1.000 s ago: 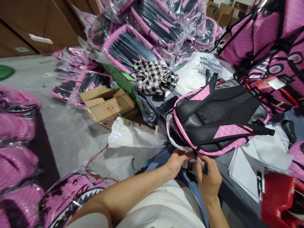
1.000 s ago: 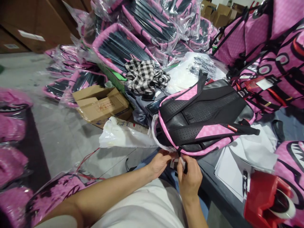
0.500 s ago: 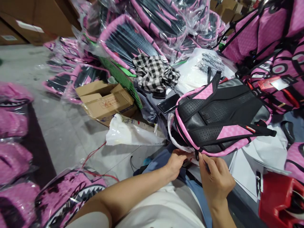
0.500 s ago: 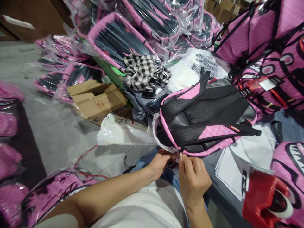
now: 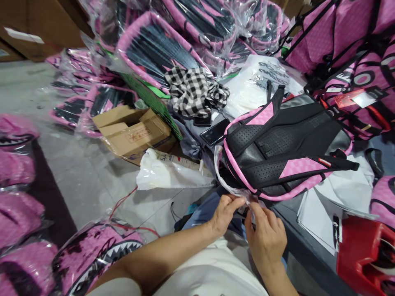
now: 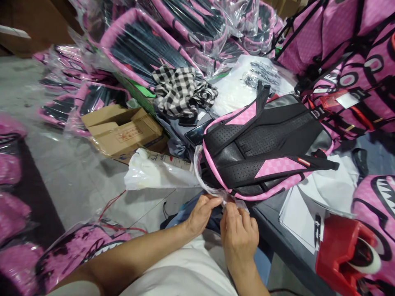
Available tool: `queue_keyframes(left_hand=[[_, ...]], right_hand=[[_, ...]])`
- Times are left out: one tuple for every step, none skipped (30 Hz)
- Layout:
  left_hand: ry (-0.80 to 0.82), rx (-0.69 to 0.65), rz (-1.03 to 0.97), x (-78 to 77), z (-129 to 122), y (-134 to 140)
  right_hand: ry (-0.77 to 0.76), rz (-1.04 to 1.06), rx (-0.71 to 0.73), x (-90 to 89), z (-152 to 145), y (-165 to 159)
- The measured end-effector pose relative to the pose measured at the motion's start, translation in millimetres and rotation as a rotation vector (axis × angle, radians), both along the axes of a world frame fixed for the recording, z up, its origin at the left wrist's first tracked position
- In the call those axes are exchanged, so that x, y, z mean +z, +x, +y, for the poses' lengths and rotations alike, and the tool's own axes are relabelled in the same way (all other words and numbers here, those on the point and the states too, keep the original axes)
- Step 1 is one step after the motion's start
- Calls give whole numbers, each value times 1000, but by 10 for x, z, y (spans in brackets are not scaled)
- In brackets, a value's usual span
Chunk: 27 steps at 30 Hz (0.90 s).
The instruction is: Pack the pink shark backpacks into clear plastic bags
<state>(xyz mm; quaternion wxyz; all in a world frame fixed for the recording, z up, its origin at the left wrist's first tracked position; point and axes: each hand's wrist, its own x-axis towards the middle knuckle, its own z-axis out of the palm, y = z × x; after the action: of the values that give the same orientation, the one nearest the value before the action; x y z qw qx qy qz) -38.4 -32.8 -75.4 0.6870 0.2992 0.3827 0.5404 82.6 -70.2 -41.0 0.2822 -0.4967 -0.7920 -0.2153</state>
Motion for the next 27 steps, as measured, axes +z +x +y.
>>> queue_keyframes(left_hand=[[0,-21,-1,6,-7,-2],[-13,-22,6,9,-9,4],[-37,-1,21,10,-7,19],[-62,35,39,7,-2,41],[-82,71,57,0,5,66],[-94,98,68,-7,14,92],[-99,116,71,-13,25,117],[-102,130,68,-17,36,141],[-107,147,64,-15,49,162],[-112,164,58,-9,61,180],[-114,179,53,2,74,196],[-114,194,48,16,85,210],[-112,203,45,31,92,221],[-111,212,40,44,95,227],[-112,221,35,53,90,229],[-118,229,34,57,76,225],[-127,234,42,56,55,214],[-134,236,59,51,25,198],[-132,236,86,43,-9,177],[-120,234,123,35,-44,153],[-97,230,166,30,-77,129],[-66,227,206,28,-103,107],[-30,221,244,32,-119,89],[4,215,281,40,-124,76],[34,211,317,53,-118,70],[58,210,348,70,-103,71],[81,210,375,90,-82,76]], right_hand=[[1,6,4,-20,-8,8],[0,11,8,-40,-11,15],[-2,17,10,-57,-12,21],[-6,24,11,-72,-12,29],[-8,34,16,-83,-11,40],[-9,48,27,-92,-9,53],[-3,74,42,-101,-4,67],[13,107,59,-111,6,82],[42,144,67,-123,23,94],[78,182,56,-140,48,103],[111,212,28,-160,81,105],[135,230,-8,-183,119,101],[149,237,-42,-209,160,92],[152,236,-67,-234,199,79],[153,237,-77,-256,234,64],[157,238,-73,-275,262,50],[167,239,-67,-288,282,39],[176,239,-65,-295,294,32],[178,231,-64,-297,300,31],[173,216,-63,-294,300,35],[158,195,-60,-287,297,45],[140,169,-52,-276,293,58],[124,141,-36,-262,288,74],[113,114,-12,-245,283,90],[104,89,18,-225,277,105],[94,65,47,-201,270,117],[82,45,71,-175,260,124]])
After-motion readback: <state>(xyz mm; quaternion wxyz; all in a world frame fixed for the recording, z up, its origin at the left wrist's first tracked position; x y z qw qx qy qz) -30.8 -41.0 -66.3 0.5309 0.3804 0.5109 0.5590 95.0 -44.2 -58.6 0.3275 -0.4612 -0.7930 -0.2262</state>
